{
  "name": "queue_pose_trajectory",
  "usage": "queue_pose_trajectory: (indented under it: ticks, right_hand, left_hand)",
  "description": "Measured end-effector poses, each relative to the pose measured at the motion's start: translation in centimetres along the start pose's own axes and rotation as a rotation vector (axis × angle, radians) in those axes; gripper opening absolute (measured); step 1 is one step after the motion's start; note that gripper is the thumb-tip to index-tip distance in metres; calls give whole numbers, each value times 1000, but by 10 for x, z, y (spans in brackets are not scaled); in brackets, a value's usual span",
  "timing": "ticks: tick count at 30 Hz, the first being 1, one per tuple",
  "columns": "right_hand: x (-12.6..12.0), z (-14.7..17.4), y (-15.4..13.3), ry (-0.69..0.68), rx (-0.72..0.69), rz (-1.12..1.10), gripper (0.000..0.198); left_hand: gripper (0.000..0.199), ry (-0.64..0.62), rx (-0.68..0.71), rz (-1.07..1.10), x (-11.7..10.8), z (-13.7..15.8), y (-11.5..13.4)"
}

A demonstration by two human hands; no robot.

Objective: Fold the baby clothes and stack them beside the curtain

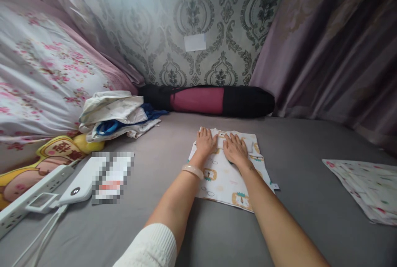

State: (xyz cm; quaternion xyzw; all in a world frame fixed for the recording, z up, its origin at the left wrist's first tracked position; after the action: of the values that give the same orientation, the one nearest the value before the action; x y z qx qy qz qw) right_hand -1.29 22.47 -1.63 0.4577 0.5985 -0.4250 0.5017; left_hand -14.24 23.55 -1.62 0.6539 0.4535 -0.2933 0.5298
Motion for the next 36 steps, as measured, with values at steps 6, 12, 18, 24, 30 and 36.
queue_pose_trajectory:
  ticks: [6,12,18,24,30,36]
  right_hand:
    - [2,-2,7,6,32,11,53]
    - [3,-2,13,24,68,25,53]
    - [3,-3,24,8,153,27,56]
    - [3,-1,26,0,196,38,58]
    - [-1,-3,28,-47,170,21,57]
    - [-10,-4,55,54,208,53,56]
  left_hand:
    - [60,-71,-15,-8,5,-6,-13]
    - [65,-48,-43,-112,7,-7,-14]
    - [77,-91,-81,-204,8,-7,-14]
    - [76,-78,-62,-225,10,-7,-15]
    - [65,30,30,-178,-1,-2,-8]
    - [58,92,125,-146,-13,1,2]
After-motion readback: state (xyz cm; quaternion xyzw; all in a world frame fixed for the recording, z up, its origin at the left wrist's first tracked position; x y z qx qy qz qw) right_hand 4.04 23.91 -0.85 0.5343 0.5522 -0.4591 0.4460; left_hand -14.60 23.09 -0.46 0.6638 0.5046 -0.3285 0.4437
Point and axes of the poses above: each hand's wrist, its own z-axis away from the middle knuckle, its own x-axis out of the palm, y = z × x, the point moved 6 cm from there along -z, towards the middle knuckle, and after that the axes turned 7 degrees about z, right-handed, at the moved point
